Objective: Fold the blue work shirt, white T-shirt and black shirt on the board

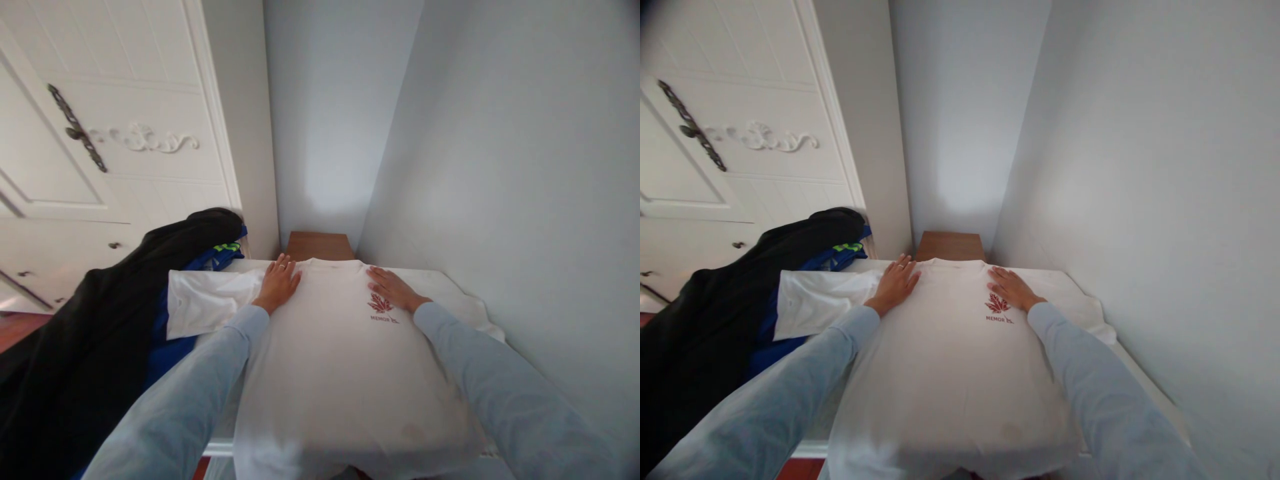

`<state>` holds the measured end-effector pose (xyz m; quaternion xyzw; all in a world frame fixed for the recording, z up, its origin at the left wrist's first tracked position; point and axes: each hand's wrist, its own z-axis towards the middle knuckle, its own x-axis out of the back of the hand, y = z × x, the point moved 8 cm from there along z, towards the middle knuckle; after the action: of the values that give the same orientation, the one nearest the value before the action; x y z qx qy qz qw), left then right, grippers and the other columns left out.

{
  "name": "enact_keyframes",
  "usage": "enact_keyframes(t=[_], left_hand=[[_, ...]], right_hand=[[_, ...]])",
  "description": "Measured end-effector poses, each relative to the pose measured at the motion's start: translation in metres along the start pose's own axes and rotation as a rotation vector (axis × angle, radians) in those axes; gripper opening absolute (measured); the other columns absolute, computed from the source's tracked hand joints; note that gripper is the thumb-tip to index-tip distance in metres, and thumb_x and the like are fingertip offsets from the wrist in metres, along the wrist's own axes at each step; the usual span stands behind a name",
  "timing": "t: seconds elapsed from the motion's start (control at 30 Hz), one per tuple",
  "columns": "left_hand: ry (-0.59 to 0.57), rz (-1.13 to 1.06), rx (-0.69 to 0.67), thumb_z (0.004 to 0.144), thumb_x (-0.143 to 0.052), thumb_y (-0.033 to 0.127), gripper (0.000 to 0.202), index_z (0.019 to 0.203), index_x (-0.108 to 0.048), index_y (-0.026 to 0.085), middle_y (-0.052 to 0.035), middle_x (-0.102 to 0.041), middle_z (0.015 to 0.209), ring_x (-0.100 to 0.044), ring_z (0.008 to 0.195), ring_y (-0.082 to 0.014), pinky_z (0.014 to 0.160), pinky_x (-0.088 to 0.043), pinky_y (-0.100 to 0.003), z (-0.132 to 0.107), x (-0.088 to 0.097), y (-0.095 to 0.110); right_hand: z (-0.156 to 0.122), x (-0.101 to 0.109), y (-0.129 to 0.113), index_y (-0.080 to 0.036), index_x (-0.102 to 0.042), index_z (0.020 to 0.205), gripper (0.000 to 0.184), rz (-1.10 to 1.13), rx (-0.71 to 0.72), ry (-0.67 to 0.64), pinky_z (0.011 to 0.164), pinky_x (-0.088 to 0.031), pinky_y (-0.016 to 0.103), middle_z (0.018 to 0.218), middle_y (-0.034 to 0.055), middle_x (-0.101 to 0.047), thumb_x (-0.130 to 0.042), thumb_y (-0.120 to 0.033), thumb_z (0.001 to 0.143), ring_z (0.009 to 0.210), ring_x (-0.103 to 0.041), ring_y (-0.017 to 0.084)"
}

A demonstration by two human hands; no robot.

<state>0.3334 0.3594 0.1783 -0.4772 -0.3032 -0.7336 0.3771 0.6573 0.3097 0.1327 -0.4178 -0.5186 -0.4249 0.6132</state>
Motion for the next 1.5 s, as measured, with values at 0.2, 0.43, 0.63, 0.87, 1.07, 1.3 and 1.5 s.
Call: enact_keyframes(t=[0.2, 0.43, 0.63, 0.87, 1.07, 1.3, 1.5], left_hand=[[-0.252, 0.097, 0.058, 0.102, -0.025, 0.054, 0.060, 0.146, -0.043, 0.017, -0.0178, -0.041, 0.155, -0.033, 0.146, -0.0308, 0.115, -0.029, -0.050, -0.004, -0.012, -0.020], [-0.265, 0.137, 0.060, 0.103, -0.026, 0.046, 0.051, 0.142, -0.047, 0.021, -0.0172, -0.049, 0.149, -0.040, 0.141, -0.0309, 0.109, -0.037, -0.050, -0.003, -0.005, -0.040], [-0.103, 0.148, 0.000, 0.104, -0.028, 0.037, 0.048, 0.133, -0.055, 0.011, -0.0191, -0.053, 0.144, -0.039, 0.143, -0.0285, 0.112, -0.037, -0.044, -0.002, 0.025, -0.032], [-0.205, 0.278, -0.061, 0.100, -0.036, 0.026, 0.038, 0.124, -0.062, 0.013, -0.0174, -0.060, 0.136, -0.047, 0.137, -0.0286, 0.110, -0.040, -0.045, -0.029, 0.048, -0.049], [-0.264, 0.300, -0.015, 0.096, -0.041, 0.024, 0.039, 0.128, -0.062, 0.013, -0.0194, -0.061, 0.134, -0.047, 0.136, -0.0304, 0.110, -0.038, -0.047, -0.055, 0.074, -0.093], [-0.435, 0.213, 0.028, 0.078, -0.069, 0.054, 0.075, 0.143, -0.050, 0.020, -0.0162, -0.057, 0.142, -0.053, 0.131, -0.0331, 0.109, -0.039, -0.041, -0.069, 0.107, -0.145], [-0.460, 0.337, 0.119, 0.076, -0.069, 0.026, 0.058, 0.133, -0.059, 0.023, -0.0139, -0.064, 0.131, -0.061, 0.121, -0.0321, 0.100, -0.047, -0.039, -0.083, 0.125, -0.162]], right_hand=[[-0.007, 0.006, 0.003, -0.018, -0.040, 0.152, 0.069, 0.042, 0.019, 0.002, 0.121, -0.029, 0.050, 0.158, 0.0125, -0.038, -0.025, -0.060, 0.100, 0.147, -0.032, 0.029], [-0.019, 0.013, 0.023, -0.019, -0.044, 0.150, 0.065, -0.081, -0.162, -0.066, 0.116, -0.035, 0.052, 0.155, 0.0148, -0.043, -0.026, -0.057, 0.099, 0.145, -0.037, 0.032], [0.018, 0.028, -0.054, -0.011, -0.045, 0.147, 0.062, -0.073, 0.019, 0.045, 0.116, -0.033, 0.051, 0.152, 0.0201, -0.046, -0.031, -0.050, 0.101, 0.142, -0.041, 0.032], [0.078, 0.010, -0.149, -0.015, -0.051, 0.143, 0.055, 0.056, 0.229, 0.002, 0.117, -0.032, 0.044, 0.149, 0.0164, -0.050, -0.038, -0.048, 0.101, 0.141, -0.043, 0.028], [0.102, 0.007, -0.139, -0.012, -0.056, 0.134, 0.045, 0.065, 0.116, 0.028, 0.113, -0.037, 0.045, 0.142, 0.0185, -0.056, -0.034, -0.038, 0.104, 0.133, -0.051, 0.028], [0.080, 0.015, -0.147, -0.017, -0.050, 0.143, 0.055, 0.072, 0.169, 0.078, 0.118, -0.029, 0.054, 0.149, 0.0156, -0.050, -0.029, -0.048, 0.103, 0.141, -0.042, 0.031], [0.002, 0.025, -0.183, -0.023, -0.042, 0.150, 0.060, 0.094, 0.342, 0.062, 0.122, -0.025, 0.053, 0.153, 0.0127, -0.046, -0.029, -0.055, 0.102, 0.144, -0.039, 0.028]])
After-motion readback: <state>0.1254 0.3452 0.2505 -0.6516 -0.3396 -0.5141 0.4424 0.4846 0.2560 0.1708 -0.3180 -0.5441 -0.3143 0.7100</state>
